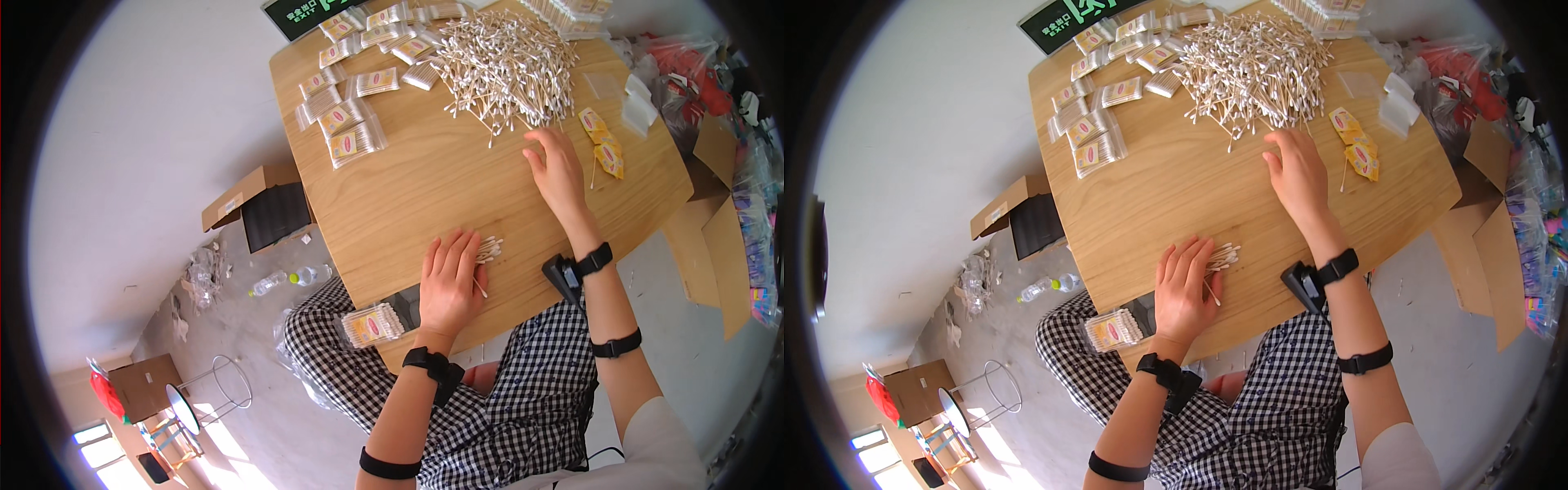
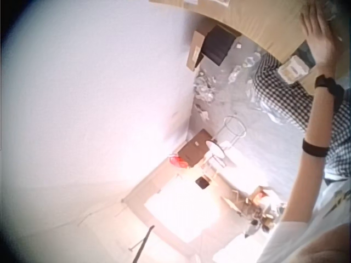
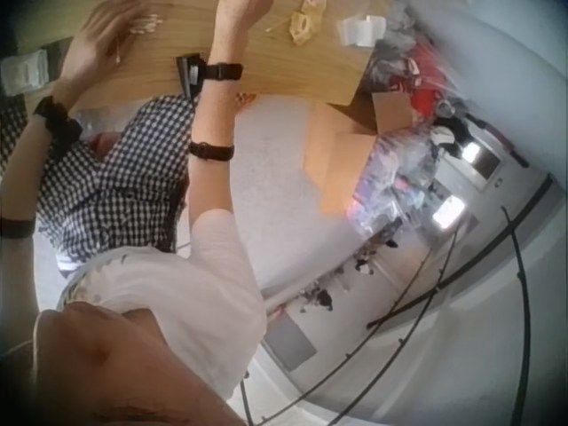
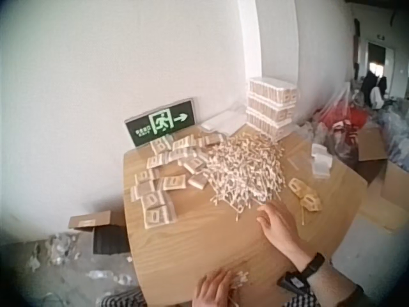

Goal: Arranging cotton swabs neatly into small plastic packets from a large pile.

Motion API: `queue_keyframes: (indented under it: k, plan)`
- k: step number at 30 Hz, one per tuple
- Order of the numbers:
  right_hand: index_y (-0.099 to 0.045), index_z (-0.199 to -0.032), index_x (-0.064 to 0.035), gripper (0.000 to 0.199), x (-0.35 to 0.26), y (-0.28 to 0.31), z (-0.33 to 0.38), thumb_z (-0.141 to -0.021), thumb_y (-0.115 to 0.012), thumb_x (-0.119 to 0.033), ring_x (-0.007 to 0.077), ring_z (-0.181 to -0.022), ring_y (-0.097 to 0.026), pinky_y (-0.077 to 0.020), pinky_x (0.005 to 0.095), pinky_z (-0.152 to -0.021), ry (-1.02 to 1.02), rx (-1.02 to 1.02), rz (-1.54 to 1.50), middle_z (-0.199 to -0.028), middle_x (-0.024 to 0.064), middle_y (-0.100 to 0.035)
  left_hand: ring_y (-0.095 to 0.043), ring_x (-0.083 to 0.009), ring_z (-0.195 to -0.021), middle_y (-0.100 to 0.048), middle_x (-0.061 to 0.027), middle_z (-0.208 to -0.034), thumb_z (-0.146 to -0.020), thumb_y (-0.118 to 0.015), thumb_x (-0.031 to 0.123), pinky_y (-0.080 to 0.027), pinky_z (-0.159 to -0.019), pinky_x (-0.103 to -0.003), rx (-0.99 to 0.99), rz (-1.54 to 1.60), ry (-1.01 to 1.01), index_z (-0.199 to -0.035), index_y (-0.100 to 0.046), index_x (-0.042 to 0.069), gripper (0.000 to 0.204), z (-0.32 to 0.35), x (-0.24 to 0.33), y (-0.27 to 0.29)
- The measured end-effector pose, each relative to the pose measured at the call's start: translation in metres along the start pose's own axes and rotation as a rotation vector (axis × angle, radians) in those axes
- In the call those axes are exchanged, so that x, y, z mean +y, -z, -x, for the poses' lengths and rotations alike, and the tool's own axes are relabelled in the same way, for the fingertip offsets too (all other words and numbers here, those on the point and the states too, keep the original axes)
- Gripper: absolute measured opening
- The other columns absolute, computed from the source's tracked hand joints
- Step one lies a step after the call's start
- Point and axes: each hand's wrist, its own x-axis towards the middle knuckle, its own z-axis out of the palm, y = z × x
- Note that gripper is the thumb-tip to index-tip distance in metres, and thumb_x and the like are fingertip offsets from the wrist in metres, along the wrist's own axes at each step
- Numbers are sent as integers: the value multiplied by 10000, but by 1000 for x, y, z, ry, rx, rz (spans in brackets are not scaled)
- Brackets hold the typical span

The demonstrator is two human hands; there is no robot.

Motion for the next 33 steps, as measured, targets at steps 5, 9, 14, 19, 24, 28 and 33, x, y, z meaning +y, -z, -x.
queue_keyframes:
  k: [5, 9, 14, 19, 24, 28, 33]
  plan:
    - [-564, -956, -74, 189, 14, -17, -10, -799, -667, -63, 297, -895, -593, -486, 399, -727, -192, -76, 144, -913, 81, -613, -572, -292, -1028, -606, -102, -1056, -719, -695, 67, -428, -932, -435, 23, -5, -7, -1140, -577, 35, 439, 6, -7, -1]
    - [-565, -919, -79, 156, 19, -13, -11, -801, -667, -74, 294, -865, -592, -483, 401, -706, -49, 40, 193, -887, 81, -606, -561, -299, -989, -591, -109, -1047, -673, -652, 32, -420, -908, -430, -1, 34, 16, -1118, -568, 33, 453, 4, -5, 5]
    - [-547, -797, -65, 94, 21, -4, -15, -814, -639, -80, 302, -842, -575, -470, 406, -684, -126, -88, 151, -821, 89, -575, -548, -307, -1007, -579, -123, -1075, -629, -593, 2, -408, -917, -435, -55, 67, 17, -1114, -549, 33, 487, 3, -5, 5]
    - [-542, -787, -50, 90, -35, 11, 29, -782, -629, -27, 315, -818, -560, -454, 407, -678, 6, -337, -86, -808, 104, -562, -540, -313, -1025, -570, -139, -1105, -682, -603, 15, -412, -897, -436, -49, 75, 65, -1146, -523, 33, 471, 12, -11, 5]
    - [-566, -804, -39, 93, -71, 9, 62, -762, -646, -18, 310, -793, -559, -457, 398, -680, 185, -413, -285, -803, 109, -554, -533, -311, -1079, -555, -138, -1169, -738, -660, 80, -391, -969, -457, 21, 19, 38, -1249, -478, 27, 545, 3, 0, 2]
    - [-567, -850, -34, 120, -59, 34, 62, -787, -667, -57, 313, -855, -576, -469, 396, -724, -56, -240, -196, -866, 115, -588, -524, -308, -1120, -547, -128, -1195, -742, -710, 135, -346, -1044, -481, -51, -95, 28, -1304, -456, 28, 626, 4, 0, 5]
    - [-558, -882, -30, 119, 32, 63, 54, -832, -655, -78, 312, -863, -589, -472, 402, -746, -278, 80, 254, -866, 124, -604, -526, -297, -1102, -560, -116, -1152, -734, -728, 152, -358, -1024, -478, -51, -42, 16, -1285, -474, 33, 618, 8, -1, 3]
